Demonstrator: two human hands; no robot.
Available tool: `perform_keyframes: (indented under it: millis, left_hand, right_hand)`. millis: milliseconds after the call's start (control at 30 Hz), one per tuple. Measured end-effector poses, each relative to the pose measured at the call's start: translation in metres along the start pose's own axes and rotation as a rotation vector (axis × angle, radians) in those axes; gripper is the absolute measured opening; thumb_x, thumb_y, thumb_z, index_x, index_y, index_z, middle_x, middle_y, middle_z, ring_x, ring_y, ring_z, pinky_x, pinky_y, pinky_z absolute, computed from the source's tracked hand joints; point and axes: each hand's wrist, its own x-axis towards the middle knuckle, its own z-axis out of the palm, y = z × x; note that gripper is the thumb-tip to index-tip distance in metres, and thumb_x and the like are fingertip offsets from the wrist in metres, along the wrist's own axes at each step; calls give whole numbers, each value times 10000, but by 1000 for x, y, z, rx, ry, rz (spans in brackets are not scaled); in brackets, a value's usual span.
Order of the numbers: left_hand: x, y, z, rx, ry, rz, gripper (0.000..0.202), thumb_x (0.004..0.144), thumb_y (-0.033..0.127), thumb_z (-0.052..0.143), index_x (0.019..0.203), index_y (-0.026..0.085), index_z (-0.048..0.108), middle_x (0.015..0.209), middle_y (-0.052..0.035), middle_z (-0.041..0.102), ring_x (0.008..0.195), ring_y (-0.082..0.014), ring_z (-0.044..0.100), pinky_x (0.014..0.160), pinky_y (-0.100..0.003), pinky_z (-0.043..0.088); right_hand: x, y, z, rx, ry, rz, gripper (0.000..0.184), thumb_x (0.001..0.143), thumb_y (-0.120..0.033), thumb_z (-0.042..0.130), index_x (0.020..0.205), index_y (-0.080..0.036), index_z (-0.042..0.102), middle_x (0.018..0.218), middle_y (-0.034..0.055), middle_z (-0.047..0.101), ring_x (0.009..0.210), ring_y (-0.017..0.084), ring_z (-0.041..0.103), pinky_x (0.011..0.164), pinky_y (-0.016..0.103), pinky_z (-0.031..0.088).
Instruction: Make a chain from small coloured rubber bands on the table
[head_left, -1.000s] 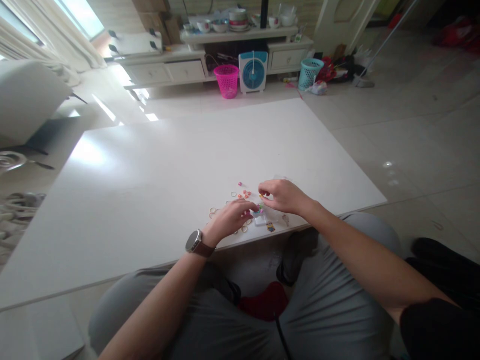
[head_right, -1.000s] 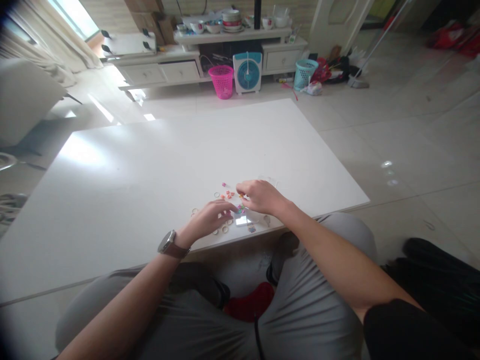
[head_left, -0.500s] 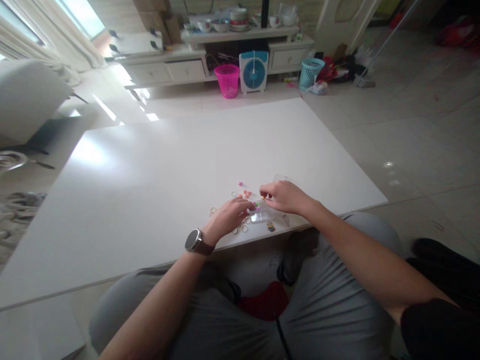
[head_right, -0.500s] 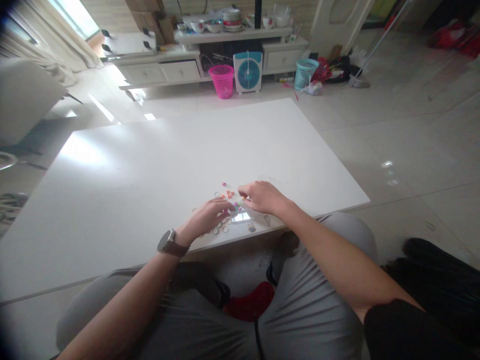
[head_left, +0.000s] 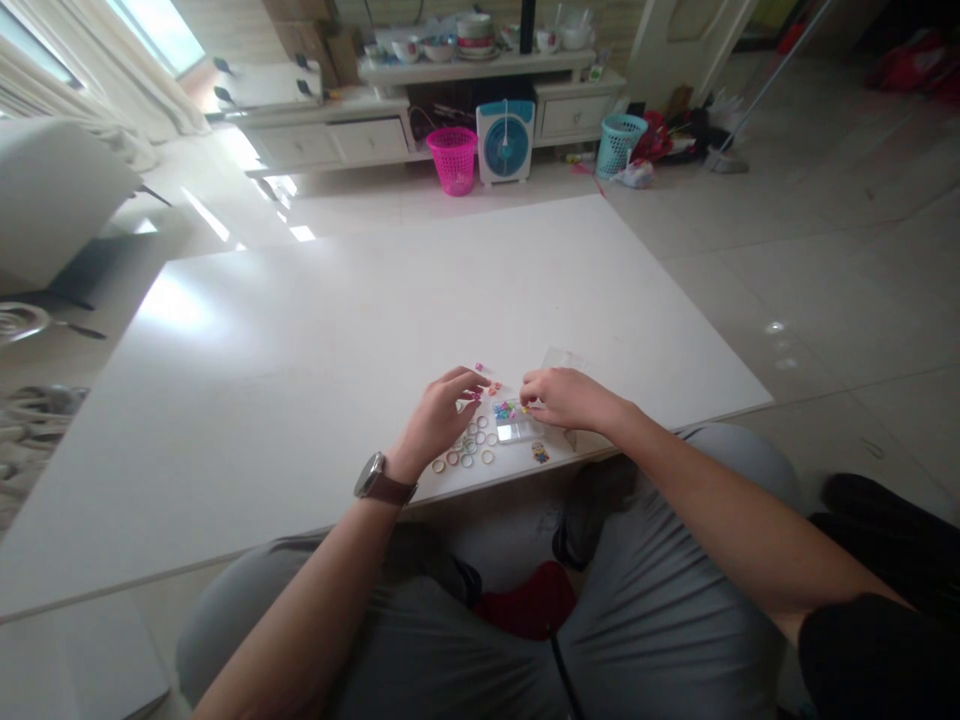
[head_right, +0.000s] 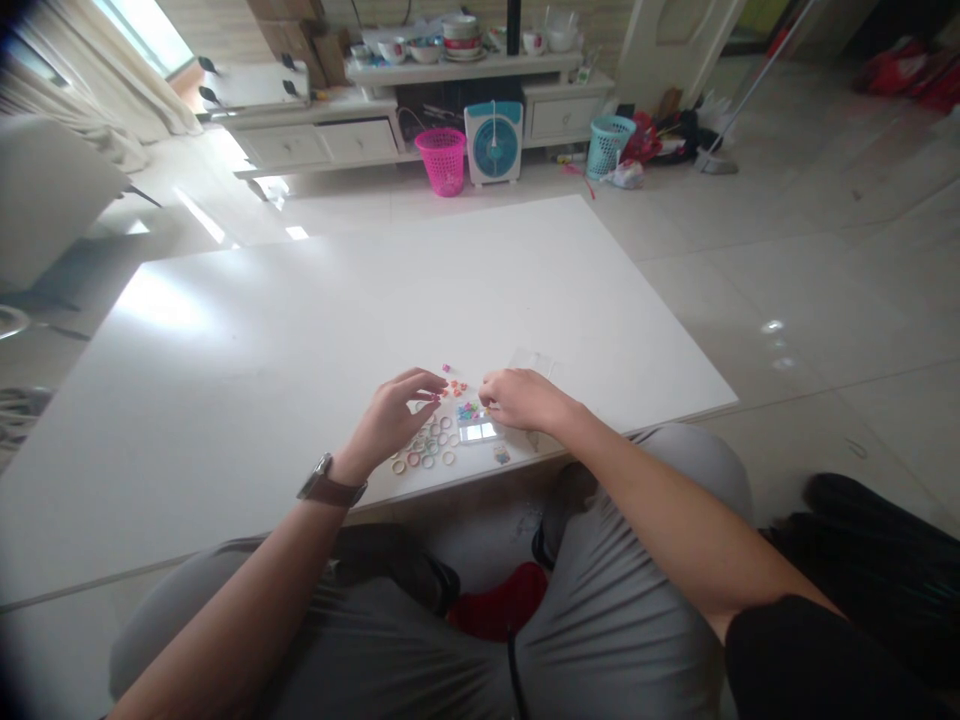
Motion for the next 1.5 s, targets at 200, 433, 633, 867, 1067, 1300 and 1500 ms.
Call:
perform_keyframes:
  millis: [200, 433, 633, 867, 1067, 1300, 1500]
  left_hand:
    - [-1, -1, 3, -4, -16, 28, 262, 854, 29, 574, 1025, 190, 688, 1080, -47, 703, 884, -132, 710, 811, -280, 623]
    - [0, 2, 4, -24, -15, 39, 278, 855, 20, 561, 1030, 195, 686, 1084, -46, 691, 951, -143, 696, 847, -296, 640]
    - [-2, 4, 8, -117, 15, 30, 235, 862, 39, 577, 998, 196, 686, 1085, -47, 637, 971, -138, 687, 845, -290, 659]
    - [-3, 10, 11, -199, 35, 28, 218, 862, 87, 643, 1039, 210, 674, 1018, -23, 618, 948, -130, 681, 864, -309, 669]
    - [-6, 12, 14, -201, 76, 55, 234, 871, 136, 676, 1089, 222, 663, 1058, -30, 593, 984, -138, 656, 844, -310, 677]
    - [-6, 15, 16, -159, 84, 76, 262, 874, 134, 677, 1116, 228, 643, 1073, -32, 607, 984, -139, 663, 877, -332, 672]
    - [-3, 13, 13, -107, 107, 69, 333, 842, 79, 678, 1140, 222, 636, 1103, -28, 607, 991, -132, 667, 899, -312, 659]
  right_hand:
    - [1, -2, 0, -33, -26, 29, 198, 918, -222, 594, 980, -212, 782, 1020, 61, 712, 807, 180, 652, 656, 290, 358]
    - [-1, 2, -2, -26, 27, 47, 191, 877, -139, 585, 929, -203, 757, 1017, 58, 696, 828, 185, 643, 667, 293, 362]
    - [1, -1, -2, 103, 122, -9, 207, 862, -87, 573, 919, -181, 749, 1024, 76, 679, 870, 190, 633, 745, 286, 418]
    - [4, -20, -2, 722, 228, -45, 114, 895, -264, 678, 964, -177, 702, 829, 20, 718, 770, 161, 666, 739, 279, 503]
    - [7, -24, 5, 888, 251, -25, 142, 874, -310, 708, 923, -176, 714, 893, 39, 750, 801, 171, 682, 783, 312, 531]
    - [9, -25, 6, 912, 266, 6, 98, 836, -247, 710, 899, -173, 716, 867, 33, 754, 802, 174, 695, 789, 318, 545]
    - [9, -13, 7, 842, 317, -12, 151, 812, -217, 701, 940, -163, 762, 889, 50, 767, 813, 176, 697, 794, 307, 539]
